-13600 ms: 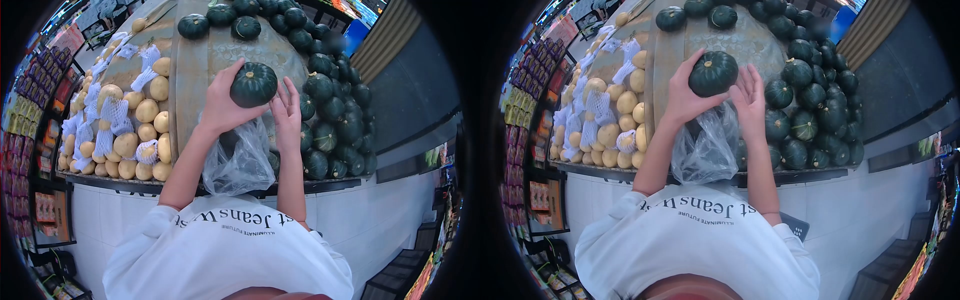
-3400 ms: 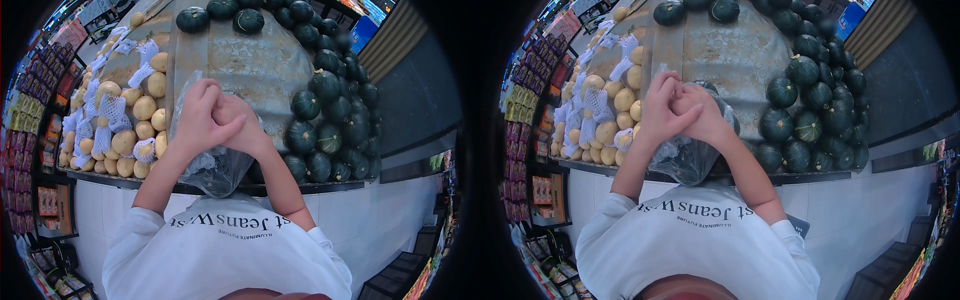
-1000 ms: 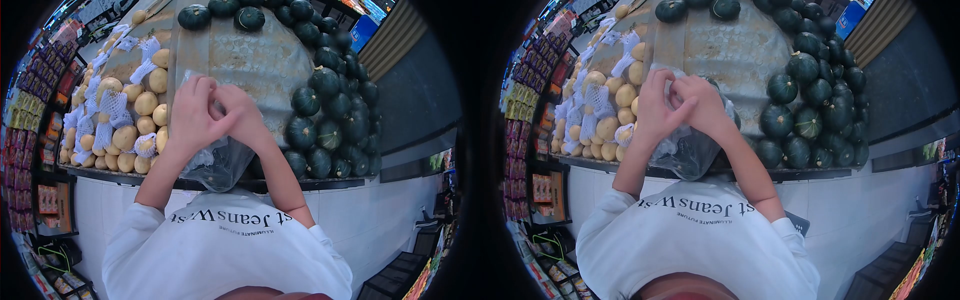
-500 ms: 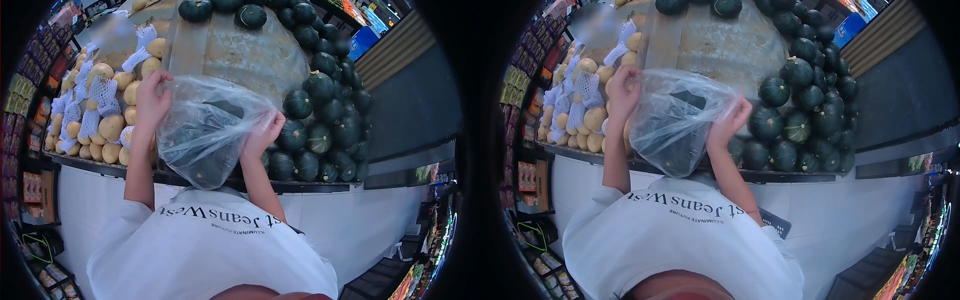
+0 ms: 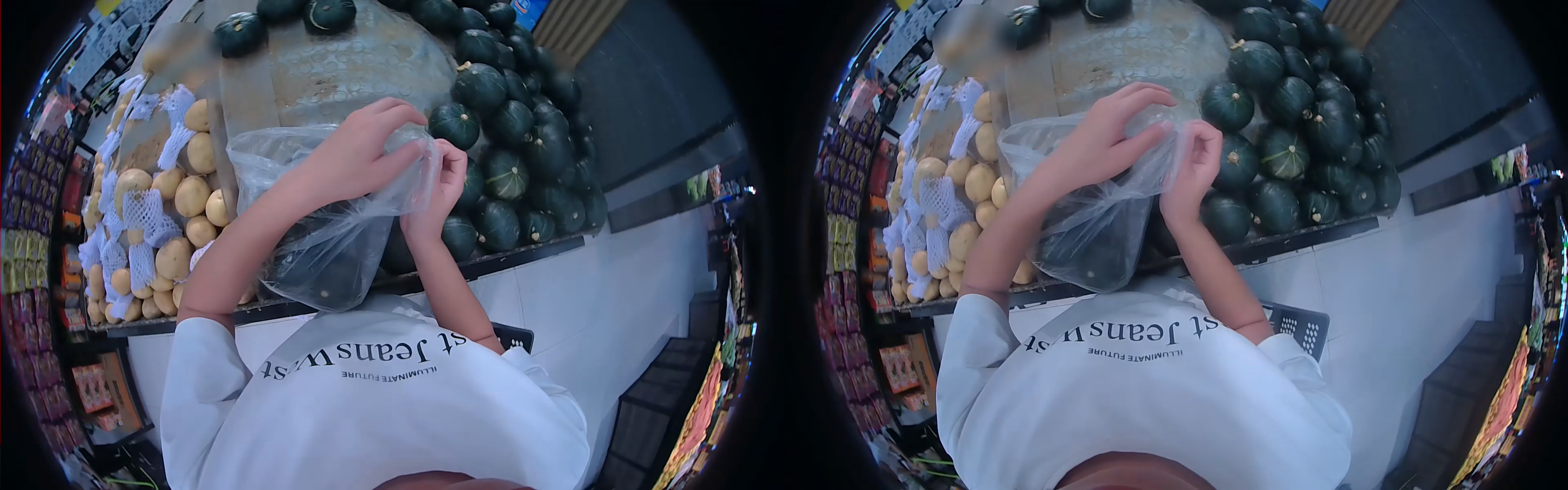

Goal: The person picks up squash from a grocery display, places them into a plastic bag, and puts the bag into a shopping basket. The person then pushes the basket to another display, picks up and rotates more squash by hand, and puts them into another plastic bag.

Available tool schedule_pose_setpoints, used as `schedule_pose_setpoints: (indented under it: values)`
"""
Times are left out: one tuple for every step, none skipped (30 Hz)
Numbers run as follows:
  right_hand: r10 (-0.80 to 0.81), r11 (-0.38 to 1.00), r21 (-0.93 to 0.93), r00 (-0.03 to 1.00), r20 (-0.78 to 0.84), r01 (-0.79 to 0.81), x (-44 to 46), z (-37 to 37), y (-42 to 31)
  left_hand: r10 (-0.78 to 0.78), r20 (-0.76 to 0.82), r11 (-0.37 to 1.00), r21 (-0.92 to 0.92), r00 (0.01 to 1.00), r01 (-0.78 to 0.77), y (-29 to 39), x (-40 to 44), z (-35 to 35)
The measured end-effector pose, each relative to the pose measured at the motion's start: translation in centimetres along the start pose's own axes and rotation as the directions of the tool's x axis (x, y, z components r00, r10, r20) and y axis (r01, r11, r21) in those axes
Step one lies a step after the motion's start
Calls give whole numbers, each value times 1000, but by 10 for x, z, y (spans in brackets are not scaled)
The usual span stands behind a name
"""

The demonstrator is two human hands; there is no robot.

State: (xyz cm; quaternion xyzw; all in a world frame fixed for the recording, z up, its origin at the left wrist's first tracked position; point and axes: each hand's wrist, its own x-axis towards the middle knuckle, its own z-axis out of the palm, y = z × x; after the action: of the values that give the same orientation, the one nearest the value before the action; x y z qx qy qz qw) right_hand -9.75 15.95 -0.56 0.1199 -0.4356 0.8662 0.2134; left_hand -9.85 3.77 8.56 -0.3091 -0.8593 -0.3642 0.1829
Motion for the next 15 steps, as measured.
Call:
schedule_pose_setpoints:
  values:
    - [30, 1000, -1, 1000, -5, -30, 3, -7, -1, 10, 8, 1000, 1, 1000, -10, -5, 5, 10]
    - [27, 1000, 3, 998, -50, -27, 5, -10, -1, 21, 14, 1000, 3, 1000, -21, -7, 10, 18]
    - [33, 998, -50, 998, -49, -35, 5, -14, -4, -15, 20, 1000, -13, 1000, 15, -5, 14, 20]
    - [39, 994, -103, 998, -48, -44, 3, -18, -8, -51, 27, 998, -27, 998, 52, -1, 18, 19]
    - [46, 986, -156, 998, -50, -54, 2, -22, -11, -87, 35, 995, -41, 996, 88, 1, 20, 20]
    - [57, 983, -173, 998, -33, -62, 2, -28, -12, -101, 81, 995, -13, 992, 103, 0, 19, 21]
    - [87, 972, -217, 996, -15, -88, 3, -33, -15, -116, 125, 993, 16, 985, 115, -1, 17, 20]
    - [119, 959, -259, 993, 4, -114, 5, -38, -20, -131, 165, 991, 48, 978, 125, -2, 15, 20]
    - [155, 943, -301, 988, 25, -140, 6, -43, -25, -125, 184, 990, 83, 975, 112, -3, 14, 21]
    - [204, 937, -287, 979, -11, -199, 10, -46, -31, -120, 200, 988, 121, 972, 97, -4, 13, 21]
    - [227, 922, -296, 967, -114, -251, 13, -47, -38, -116, 214, 984, 161, 970, 82, -5, 14, 22]
    - [252, 893, -354, 961, -117, -277, 18, -61, -43, -121, 223, 984, 159, 967, 87, -6, 16, 22]
    - [278, 860, -411, 953, -118, -302, 24, -69, -48, -128, 229, 983, 157, 965, 93, -6, 17, 23]
    - [167, 875, -426, 969, -181, -230, 30, -70, -51, -135, 232, 983, 156, 963, 100, -7, 19, 24]
    - [163, 864, -456, 975, -151, -214, 39, -82, -52, -147, 209, 982, 150, 967, 117, -8, 21, 25]
